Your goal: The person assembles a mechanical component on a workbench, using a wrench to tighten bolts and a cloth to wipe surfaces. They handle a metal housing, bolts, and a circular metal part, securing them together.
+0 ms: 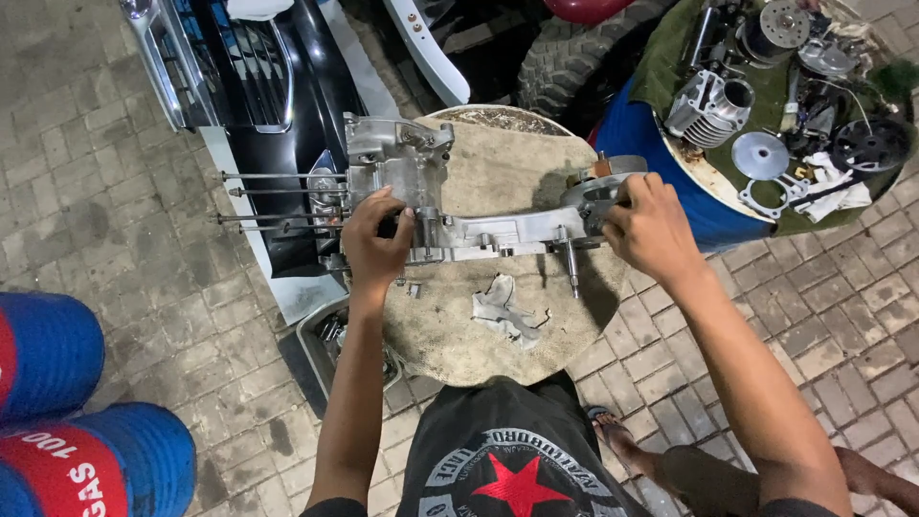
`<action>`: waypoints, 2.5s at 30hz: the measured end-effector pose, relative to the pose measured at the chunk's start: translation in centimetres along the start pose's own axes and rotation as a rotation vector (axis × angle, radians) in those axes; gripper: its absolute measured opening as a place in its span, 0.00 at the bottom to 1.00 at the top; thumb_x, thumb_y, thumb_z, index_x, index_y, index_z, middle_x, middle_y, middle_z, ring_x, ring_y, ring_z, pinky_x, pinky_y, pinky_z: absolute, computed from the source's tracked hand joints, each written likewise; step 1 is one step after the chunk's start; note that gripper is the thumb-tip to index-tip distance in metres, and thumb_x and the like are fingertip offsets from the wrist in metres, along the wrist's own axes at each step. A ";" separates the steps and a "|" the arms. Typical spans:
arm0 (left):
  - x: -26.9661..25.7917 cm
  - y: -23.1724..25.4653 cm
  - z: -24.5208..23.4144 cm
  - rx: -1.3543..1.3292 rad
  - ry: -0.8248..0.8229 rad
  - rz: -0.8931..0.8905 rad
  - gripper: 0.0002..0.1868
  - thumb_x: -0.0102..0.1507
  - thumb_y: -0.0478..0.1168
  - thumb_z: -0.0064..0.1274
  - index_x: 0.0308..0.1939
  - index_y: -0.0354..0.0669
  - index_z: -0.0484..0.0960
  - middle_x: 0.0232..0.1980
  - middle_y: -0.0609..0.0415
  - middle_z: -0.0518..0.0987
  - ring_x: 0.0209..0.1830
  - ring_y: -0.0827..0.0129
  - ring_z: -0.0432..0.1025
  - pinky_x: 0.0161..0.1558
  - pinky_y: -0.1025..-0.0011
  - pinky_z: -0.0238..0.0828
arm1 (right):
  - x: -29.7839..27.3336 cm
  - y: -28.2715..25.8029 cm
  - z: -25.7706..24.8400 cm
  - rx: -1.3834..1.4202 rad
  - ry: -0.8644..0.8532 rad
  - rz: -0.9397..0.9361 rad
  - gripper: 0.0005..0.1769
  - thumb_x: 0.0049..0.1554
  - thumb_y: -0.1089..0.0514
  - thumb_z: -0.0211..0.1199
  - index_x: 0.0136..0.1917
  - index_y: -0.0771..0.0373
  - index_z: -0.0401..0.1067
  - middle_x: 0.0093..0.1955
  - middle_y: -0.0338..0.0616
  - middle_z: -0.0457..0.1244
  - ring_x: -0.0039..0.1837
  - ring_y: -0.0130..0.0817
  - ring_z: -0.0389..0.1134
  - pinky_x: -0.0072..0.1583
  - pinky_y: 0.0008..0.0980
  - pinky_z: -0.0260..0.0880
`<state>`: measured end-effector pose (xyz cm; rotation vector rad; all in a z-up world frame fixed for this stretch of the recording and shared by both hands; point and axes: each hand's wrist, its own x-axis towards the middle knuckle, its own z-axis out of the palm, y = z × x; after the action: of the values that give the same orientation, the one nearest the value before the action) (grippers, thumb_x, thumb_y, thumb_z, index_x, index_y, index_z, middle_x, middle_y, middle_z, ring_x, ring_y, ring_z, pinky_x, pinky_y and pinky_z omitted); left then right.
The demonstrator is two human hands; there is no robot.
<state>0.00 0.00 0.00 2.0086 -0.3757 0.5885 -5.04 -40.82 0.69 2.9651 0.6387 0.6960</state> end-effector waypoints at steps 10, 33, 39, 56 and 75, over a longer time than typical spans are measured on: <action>0.1 -0.1 0.1 -0.025 0.002 -0.044 0.04 0.67 0.37 0.57 0.41 0.41 0.84 0.41 0.46 0.82 0.58 0.38 0.75 0.56 0.36 0.72 | 3.8 1.3 -2.1 0.240 -0.237 -0.059 0.13 0.55 0.53 0.67 0.31 0.59 0.74 0.43 0.41 0.54 0.46 0.47 0.59 0.48 0.43 0.63; -0.2 0.6 0.0 0.008 -0.006 -0.034 0.07 0.66 0.38 0.58 0.42 0.37 0.85 0.41 0.40 0.83 0.56 0.38 0.76 0.57 0.39 0.72 | 4.1 3.1 -3.1 0.157 -0.516 -0.131 0.12 0.56 0.46 0.67 0.36 0.51 0.82 0.47 0.35 0.56 0.50 0.37 0.58 0.51 0.38 0.64; 0.1 0.8 0.1 -0.004 -0.007 0.009 0.08 0.69 0.37 0.56 0.42 0.34 0.85 0.41 0.40 0.82 0.57 0.36 0.75 0.57 0.38 0.71 | 4.2 2.0 -4.3 0.218 -0.423 -0.154 0.19 0.55 0.49 0.68 0.27 0.60 0.77 0.46 0.38 0.54 0.46 0.38 0.55 0.47 0.39 0.60; -0.2 0.2 0.3 -0.058 0.028 -0.030 0.07 0.67 0.37 0.59 0.42 0.35 0.86 0.41 0.41 0.82 0.56 0.37 0.75 0.58 0.40 0.71 | -1.2 5.7 -1.0 0.412 0.004 0.244 0.06 0.56 0.62 0.68 0.46 0.53 0.82 0.53 0.46 0.58 0.56 0.49 0.65 0.58 0.45 0.68; 0.0 0.6 0.2 -0.066 0.017 -0.038 0.08 0.69 0.39 0.58 0.43 0.36 0.85 0.42 0.42 0.82 0.58 0.36 0.74 0.62 0.36 0.68 | -4.7 0.9 1.7 0.527 0.162 0.305 0.13 0.59 0.66 0.57 0.49 0.57 0.82 0.51 0.55 0.56 0.52 0.49 0.59 0.54 0.43 0.63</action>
<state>-0.25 -0.49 0.38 1.9427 -0.3417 0.5616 -7.85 -43.38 -2.73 3.5731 0.4305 0.9192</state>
